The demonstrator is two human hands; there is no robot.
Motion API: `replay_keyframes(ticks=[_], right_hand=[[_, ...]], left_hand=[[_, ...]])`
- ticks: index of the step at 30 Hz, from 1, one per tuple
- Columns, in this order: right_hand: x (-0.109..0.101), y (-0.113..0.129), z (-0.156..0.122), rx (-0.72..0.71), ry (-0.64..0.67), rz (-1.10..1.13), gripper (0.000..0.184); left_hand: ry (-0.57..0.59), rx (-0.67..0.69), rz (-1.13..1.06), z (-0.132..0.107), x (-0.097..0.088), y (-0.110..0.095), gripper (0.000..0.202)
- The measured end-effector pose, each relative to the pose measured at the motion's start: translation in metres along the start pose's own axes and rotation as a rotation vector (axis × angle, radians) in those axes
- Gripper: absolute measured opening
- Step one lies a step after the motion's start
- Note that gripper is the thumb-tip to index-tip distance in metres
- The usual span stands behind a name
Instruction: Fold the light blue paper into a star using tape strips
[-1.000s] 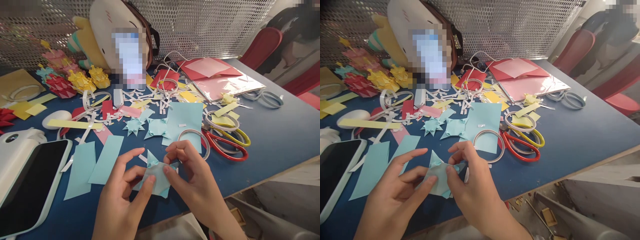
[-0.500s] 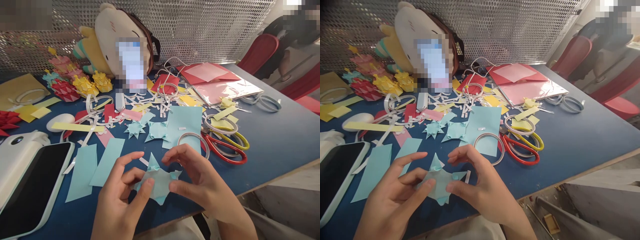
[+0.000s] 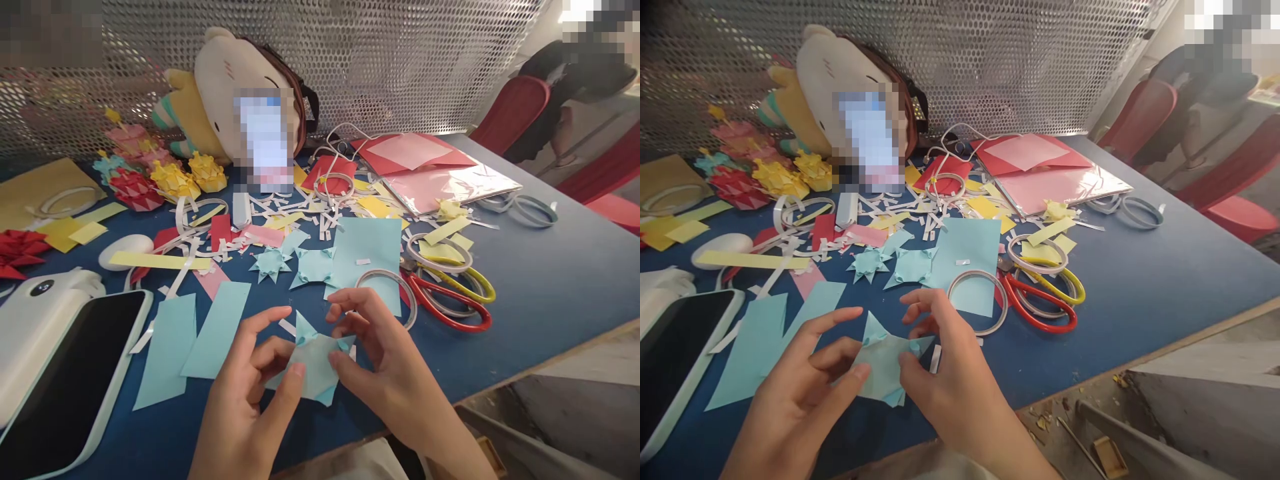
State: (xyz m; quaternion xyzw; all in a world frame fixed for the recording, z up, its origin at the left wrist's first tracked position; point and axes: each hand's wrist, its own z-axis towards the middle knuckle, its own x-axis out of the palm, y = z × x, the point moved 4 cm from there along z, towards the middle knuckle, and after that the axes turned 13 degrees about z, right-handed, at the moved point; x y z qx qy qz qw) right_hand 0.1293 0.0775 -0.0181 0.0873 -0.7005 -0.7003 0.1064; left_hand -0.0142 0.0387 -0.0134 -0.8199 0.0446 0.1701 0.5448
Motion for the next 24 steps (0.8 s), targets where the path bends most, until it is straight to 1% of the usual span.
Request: replay_keyframes(ticks=[2, 5, 8, 10, 12, 14, 16, 18, 20, 24], right_hand=[[0.0, 0.0, -0.001, -0.002, -0.012, -0.033, 0.042], [-0.003, 0.001, -0.004, -0.006, 0.003, -0.075, 0.04], [-0.012, 0.005, -0.006, -0.048, 0.044, -0.069, 0.037], [-0.024, 0.009, -0.007, -0.103, 0.013, -0.124, 0.035], [-0.036, 0.012, -0.009, -0.126, -0.07, -0.311, 0.028], [-0.046, 0.014, -0.011, -0.137, -0.129, -0.558, 0.021], [-0.05, 0.013, -0.013, -0.166, -0.13, -0.763, 0.017], [-0.049, 0.01, -0.014, -0.204, -0.099, -0.907, 0.012], [-0.046, 0.007, -0.012, -0.241, -0.077, -0.999, 0.009], [-0.039, 0.011, -0.007, -0.318, -0.094, -1.041, 0.017]], left_hand=[[0.001, 0.012, 0.025, 0.001, 0.0, 0.0, 0.043], [-0.035, 0.01, 0.075, 0.001, -0.002, 0.001, 0.043], [-0.138, -0.011, 0.185, 0.003, -0.006, 0.005, 0.047], [-0.216, 0.02, 0.306, 0.004, -0.008, 0.007, 0.044], [-0.271, 0.151, 0.473, 0.006, -0.008, 0.007, 0.029], [-0.309, 0.354, 0.653, 0.007, -0.006, 0.005, 0.016], [-0.349, 0.554, 0.783, 0.006, -0.003, 0.004, 0.02], [-0.367, 0.689, 0.845, 0.006, -0.001, 0.004, 0.026], [-0.354, 0.756, 0.855, 0.006, 0.001, 0.004, 0.029], [-0.298, 0.818, 0.799, 0.005, 0.001, 0.003, 0.029]])
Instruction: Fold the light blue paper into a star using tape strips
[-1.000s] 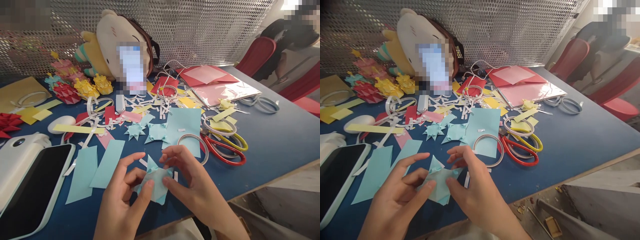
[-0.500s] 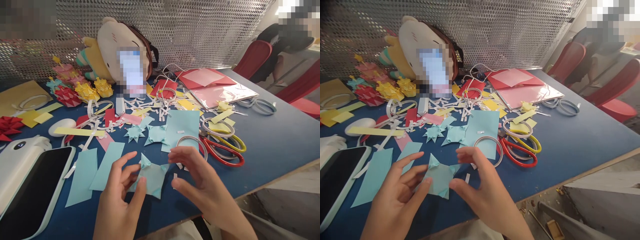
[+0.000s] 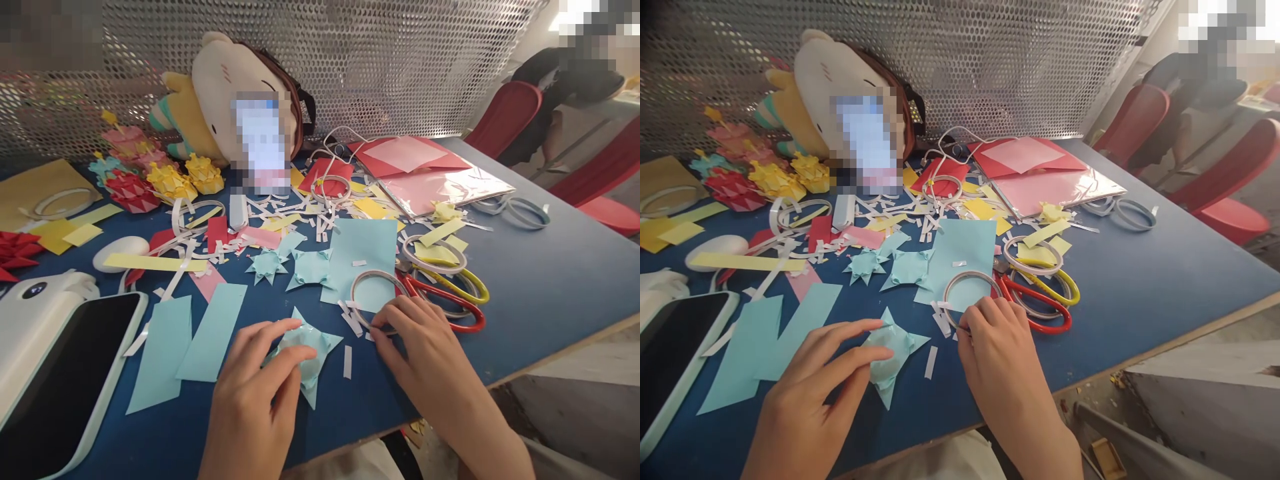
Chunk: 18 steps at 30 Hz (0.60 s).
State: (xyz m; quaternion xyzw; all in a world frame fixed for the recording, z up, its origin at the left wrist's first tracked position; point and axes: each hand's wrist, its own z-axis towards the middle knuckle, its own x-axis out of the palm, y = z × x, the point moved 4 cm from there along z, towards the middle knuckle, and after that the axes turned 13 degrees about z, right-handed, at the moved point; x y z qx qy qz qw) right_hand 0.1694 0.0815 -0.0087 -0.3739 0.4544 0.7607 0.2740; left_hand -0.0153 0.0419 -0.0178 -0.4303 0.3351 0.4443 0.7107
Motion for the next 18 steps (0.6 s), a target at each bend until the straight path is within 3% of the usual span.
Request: replay_keyframes(ticks=[4, 7, 9, 12, 18], right_hand=[[-0.01, 0.007, 0.005, 0.042, -0.157, 0.094, 0.013], [-0.016, 0.006, 0.002, 0.173, -0.348, 0.276, 0.007], [-0.017, 0.005, -0.001, 0.227, -0.417, 0.37, 0.015], [-0.015, 0.007, -0.004, 0.194, -0.412, 0.434, 0.024], [-0.01, 0.016, -0.003, 0.044, -0.299, 0.398, 0.027]], left_hand=[[0.015, 0.113, -0.083, 0.002, -0.003, -0.006, 0.026], [0.037, 0.004, -0.158, 0.001, -0.002, -0.005, 0.029], [0.05, -0.092, -0.205, 0.0, 0.0, -0.004, 0.036], [0.064, -0.092, -0.225, 0.0, 0.002, -0.006, 0.045], [0.032, 0.134, -0.088, 0.004, -0.002, -0.012, 0.04]])
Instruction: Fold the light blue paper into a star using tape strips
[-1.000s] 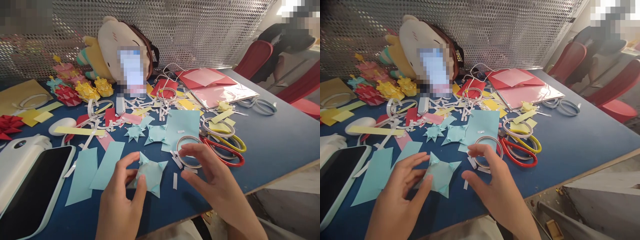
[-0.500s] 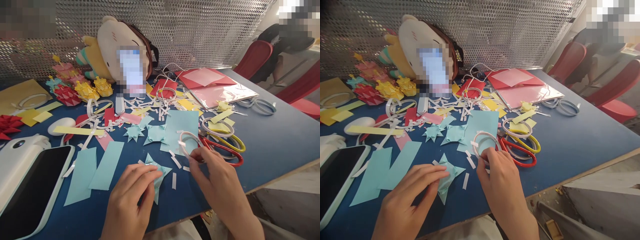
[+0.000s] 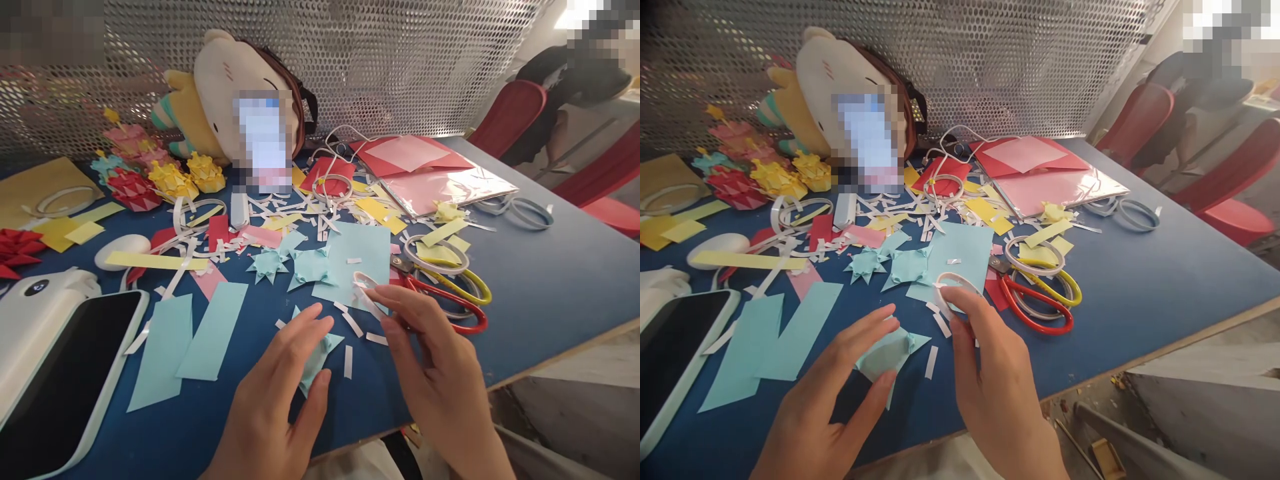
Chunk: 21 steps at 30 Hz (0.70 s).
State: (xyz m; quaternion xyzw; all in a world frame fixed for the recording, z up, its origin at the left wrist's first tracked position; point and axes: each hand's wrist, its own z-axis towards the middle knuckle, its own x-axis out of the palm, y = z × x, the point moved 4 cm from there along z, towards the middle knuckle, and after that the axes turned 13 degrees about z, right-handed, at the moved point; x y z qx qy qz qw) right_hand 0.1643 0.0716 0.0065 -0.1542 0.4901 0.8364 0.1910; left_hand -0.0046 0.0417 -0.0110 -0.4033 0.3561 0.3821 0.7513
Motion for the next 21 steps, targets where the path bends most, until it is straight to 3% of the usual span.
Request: replay_keyframes(ticks=[6, 13, 21], right_hand=[[0.004, -0.001, -0.001, -0.007, 0.076, 0.027, 0.035], [0.003, 0.007, -0.005, -0.086, 0.053, 0.126, 0.045], [0.005, 0.014, -0.009, -0.208, 0.013, 0.221, 0.055]], left_hand=[[0.041, 0.032, 0.037, -0.001, 0.003, -0.004, 0.039], [0.105, 0.077, 0.104, -0.001, 0.011, -0.012, 0.042], [0.102, 0.113, 0.176, -0.003, 0.011, -0.01, 0.046]])
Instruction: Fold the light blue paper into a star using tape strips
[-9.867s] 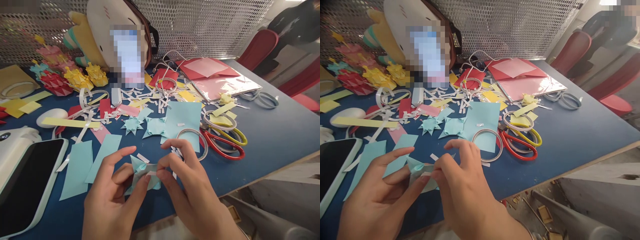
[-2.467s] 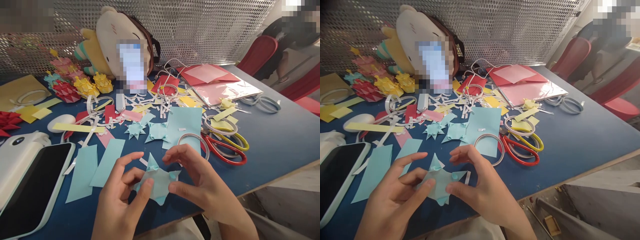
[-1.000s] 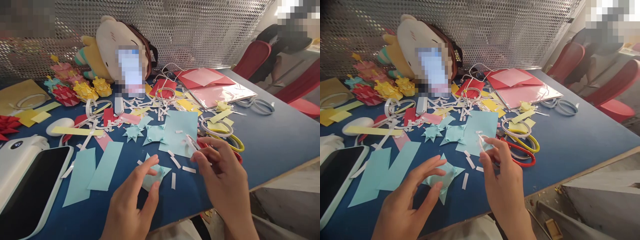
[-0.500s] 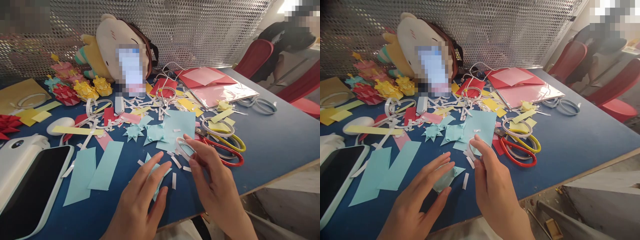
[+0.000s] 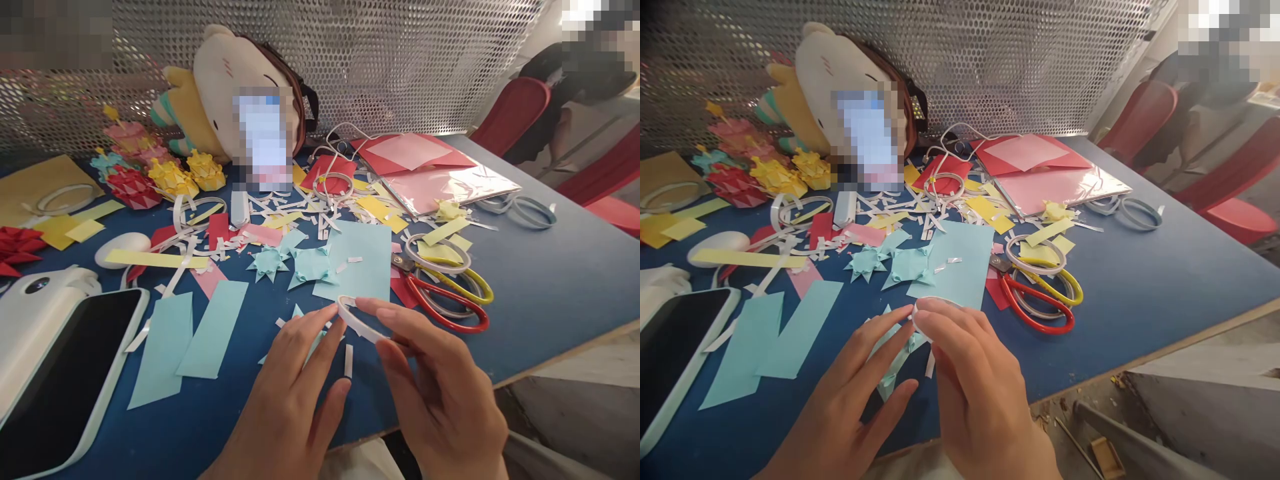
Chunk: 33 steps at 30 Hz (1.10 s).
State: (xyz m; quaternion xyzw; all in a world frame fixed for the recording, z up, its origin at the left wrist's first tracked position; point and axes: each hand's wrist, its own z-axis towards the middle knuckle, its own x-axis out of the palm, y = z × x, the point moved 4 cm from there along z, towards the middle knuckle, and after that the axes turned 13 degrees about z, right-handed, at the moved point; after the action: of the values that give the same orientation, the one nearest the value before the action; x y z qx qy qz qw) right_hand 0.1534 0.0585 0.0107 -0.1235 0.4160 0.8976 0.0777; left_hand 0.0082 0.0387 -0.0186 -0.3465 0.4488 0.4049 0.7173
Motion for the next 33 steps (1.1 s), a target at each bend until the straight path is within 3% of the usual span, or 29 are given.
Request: replay_keyframes(ticks=[3, 8, 17, 21, 25, 33], right_hand=[[-0.001, 0.0, 0.001, 0.002, -0.024, -0.021, 0.055], [-0.001, 0.001, 0.0, 0.023, 0.002, -0.021, 0.057], [0.005, 0.007, -0.003, -0.032, 0.139, -0.033, 0.058], [0.008, 0.008, -0.002, -0.074, 0.202, -0.081, 0.052], [0.011, 0.01, 0.0, -0.056, 0.261, -0.125, 0.037], [0.008, 0.009, 0.008, -0.018, 0.172, -0.201, 0.022]], left_hand=[[0.005, -0.011, -0.017, 0.002, -0.001, 0.003, 0.048], [-0.055, -0.192, -0.086, 0.004, -0.005, 0.011, 0.046], [-0.165, -0.079, -0.13, 0.003, -0.018, 0.007, 0.036], [-0.234, -0.213, -0.293, 0.003, -0.024, 0.009, 0.017], [-0.286, -0.37, -0.33, -0.001, -0.029, 0.009, 0.015], [-0.374, -0.681, -0.352, -0.011, -0.031, 0.015, 0.007]])
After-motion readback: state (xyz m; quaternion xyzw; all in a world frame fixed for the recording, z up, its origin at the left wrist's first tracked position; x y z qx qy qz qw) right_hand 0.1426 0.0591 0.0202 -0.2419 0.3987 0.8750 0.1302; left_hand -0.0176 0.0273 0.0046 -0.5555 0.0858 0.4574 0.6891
